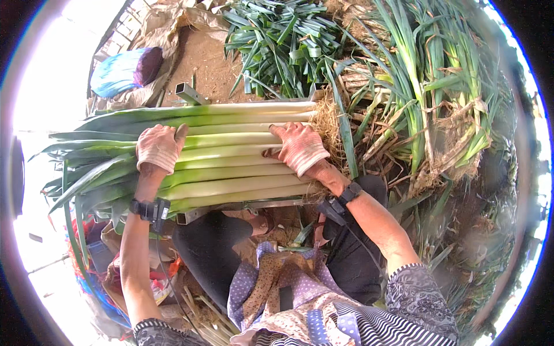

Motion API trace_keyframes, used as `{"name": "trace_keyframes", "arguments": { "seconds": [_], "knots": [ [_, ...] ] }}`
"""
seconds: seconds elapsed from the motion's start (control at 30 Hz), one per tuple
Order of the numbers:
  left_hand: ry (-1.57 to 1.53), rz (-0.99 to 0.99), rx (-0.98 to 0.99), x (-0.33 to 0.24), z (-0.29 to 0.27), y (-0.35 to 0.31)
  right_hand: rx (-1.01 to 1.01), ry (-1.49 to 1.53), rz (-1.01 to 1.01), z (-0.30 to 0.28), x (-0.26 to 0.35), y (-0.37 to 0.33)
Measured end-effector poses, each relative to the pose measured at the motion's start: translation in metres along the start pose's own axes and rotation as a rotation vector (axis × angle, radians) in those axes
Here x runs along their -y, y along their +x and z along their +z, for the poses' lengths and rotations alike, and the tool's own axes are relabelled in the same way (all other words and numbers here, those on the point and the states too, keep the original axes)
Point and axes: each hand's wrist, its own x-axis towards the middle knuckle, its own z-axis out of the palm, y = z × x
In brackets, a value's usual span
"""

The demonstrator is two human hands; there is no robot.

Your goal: The person is stripping the outer leaves of leeks and placing the cleaned stalks into a metal bundling rack.

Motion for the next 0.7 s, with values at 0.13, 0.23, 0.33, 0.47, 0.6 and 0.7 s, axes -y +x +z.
{"name": "trace_keyframes", "arguments": {
  "seconds": [0.13,0.23,0.33,0.47,0.6,0.7],
  "knots": [
    [0.000,-0.016,-0.114,0.001,0.012,-0.003,-0.013,-0.035,-0.002,0.003,-0.001,0.004],
    [-0.046,0.012,-0.149,0.000,0.008,-0.003,0.213,0.071,0.094,-0.010,-0.002,0.018],
    [-0.026,0.002,-0.147,0.004,0.016,-0.003,0.093,0.177,0.117,0.002,-0.012,0.020],
    [-0.026,0.014,-0.149,0.002,0.014,-0.003,0.036,0.260,0.116,0.000,-0.014,0.025],
    [-0.005,-0.014,-0.244,0.001,0.016,-0.005,-0.142,0.150,-0.024,0.019,-0.018,0.016],
    [-0.014,0.009,-0.138,0.004,0.015,-0.003,-0.168,-0.004,-0.035,0.017,-0.007,0.017]
  ]
}}
